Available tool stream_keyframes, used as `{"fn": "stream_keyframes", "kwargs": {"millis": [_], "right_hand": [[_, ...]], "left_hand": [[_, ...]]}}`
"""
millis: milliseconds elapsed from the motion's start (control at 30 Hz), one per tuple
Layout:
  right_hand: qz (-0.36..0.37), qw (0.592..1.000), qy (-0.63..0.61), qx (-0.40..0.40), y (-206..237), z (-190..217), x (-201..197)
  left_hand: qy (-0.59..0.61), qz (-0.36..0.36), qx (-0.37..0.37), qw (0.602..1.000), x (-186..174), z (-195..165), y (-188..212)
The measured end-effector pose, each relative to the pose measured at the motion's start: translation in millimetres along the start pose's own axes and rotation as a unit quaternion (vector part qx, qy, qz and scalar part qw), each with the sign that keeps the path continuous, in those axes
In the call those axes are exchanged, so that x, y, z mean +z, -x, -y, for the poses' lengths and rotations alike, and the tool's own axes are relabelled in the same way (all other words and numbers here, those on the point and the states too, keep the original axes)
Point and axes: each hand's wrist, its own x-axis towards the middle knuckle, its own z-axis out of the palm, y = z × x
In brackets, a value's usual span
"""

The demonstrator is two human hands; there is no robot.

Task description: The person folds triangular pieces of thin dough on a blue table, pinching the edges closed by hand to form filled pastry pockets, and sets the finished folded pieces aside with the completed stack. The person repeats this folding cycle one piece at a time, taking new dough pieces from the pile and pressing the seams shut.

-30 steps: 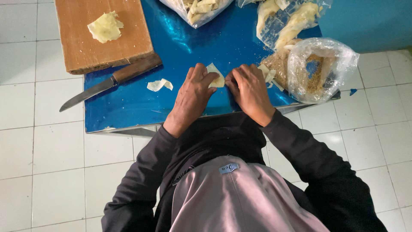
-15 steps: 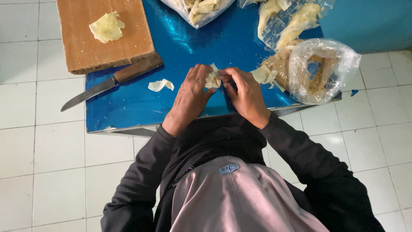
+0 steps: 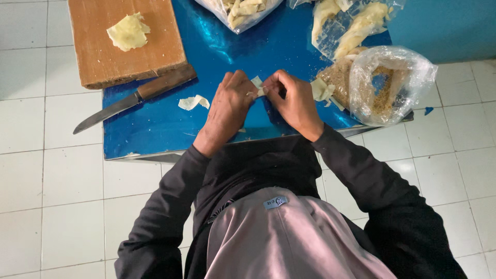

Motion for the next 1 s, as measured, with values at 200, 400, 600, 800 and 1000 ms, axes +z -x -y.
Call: {"fn": "stream_keyframes", "kwargs": {"millis": [200,400,600,800,1000], "right_hand": [[-0.025,0.983,0.117,-0.142,-0.3,3.3,3.0],[-0.012,0.957,0.192,-0.217,10.4,10.0,-1.1],[0.021,0.974,0.128,-0.188,-1.9,7.0,-5.2],[0.044,0.966,0.131,-0.22,-6.7,-0.5,-10.2],[0.074,0.975,0.106,-0.182,-24.3,-7.8,-11.2]], "left_hand": [[0.092,-0.03,-0.038,0.995,6.8,9.5,-8.3],[0.065,-0.008,-0.023,0.998,0.9,2.1,-6.7],[0.136,0.006,-0.068,0.988,-5.9,-1.1,-4.0],[0.136,0.026,-0.072,0.988,-5.8,9.5,-14.3],[0.144,0.027,-0.058,0.987,-6.6,16.4,-16.9]]}}
